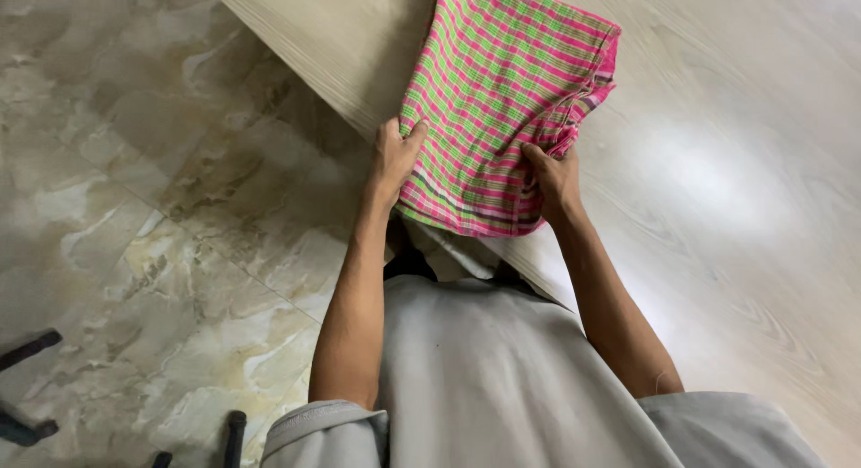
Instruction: The person folds a pink and green checkered cloth on a table, then picks up a red and white striped shirt from a chair and folds it on the same table. The person smooths and aligns the fabric with both hands during the process.
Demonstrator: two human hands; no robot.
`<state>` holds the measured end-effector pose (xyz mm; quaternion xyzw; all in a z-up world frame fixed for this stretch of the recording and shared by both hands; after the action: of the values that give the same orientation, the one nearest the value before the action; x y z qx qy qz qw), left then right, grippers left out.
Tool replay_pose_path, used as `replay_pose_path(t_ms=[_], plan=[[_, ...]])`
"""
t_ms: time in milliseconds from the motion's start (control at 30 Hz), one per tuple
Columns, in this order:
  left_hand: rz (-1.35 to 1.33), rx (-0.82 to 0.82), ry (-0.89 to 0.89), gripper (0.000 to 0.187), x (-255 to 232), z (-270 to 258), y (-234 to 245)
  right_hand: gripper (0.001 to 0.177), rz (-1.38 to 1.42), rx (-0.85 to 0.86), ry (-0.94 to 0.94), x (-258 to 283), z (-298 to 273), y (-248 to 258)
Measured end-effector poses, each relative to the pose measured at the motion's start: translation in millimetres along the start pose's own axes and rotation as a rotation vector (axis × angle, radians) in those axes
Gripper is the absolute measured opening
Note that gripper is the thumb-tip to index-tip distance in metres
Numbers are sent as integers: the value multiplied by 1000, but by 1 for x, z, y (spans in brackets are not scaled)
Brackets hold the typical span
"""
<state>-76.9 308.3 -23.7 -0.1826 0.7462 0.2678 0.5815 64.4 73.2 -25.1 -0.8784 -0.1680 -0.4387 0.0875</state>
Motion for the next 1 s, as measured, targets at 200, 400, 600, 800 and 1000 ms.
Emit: replay_pose_path(t_ms=[200,400,600,800,1000], plan=[[110,-51,35,40,14,47,111,4,-29,89,-39,0,20,-125],[86,-93,117,37,21,86,187,3,-92,191,42,25,65,-207],[74,-227,33,36,28,147,239,9,-149,161,-10,55,120,-287],[-43,-42,92,76,29,220,310,41,-24,26,-71,107,177,-332],[114,141,260,92,30,301,312,68,-433,-387,130,119,190,-341]])
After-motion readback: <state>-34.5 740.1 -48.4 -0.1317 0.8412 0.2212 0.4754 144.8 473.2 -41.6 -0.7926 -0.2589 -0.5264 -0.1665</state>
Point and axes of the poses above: each hand's wrist, its own z-axis towards the middle knuckle, its own y-axis out of the back of the hand, x = y × z, the point moved 1 cm from there along z, towards the middle knuckle, and after that the axes turned 10 degrees about -y, right-handed, at the moved point
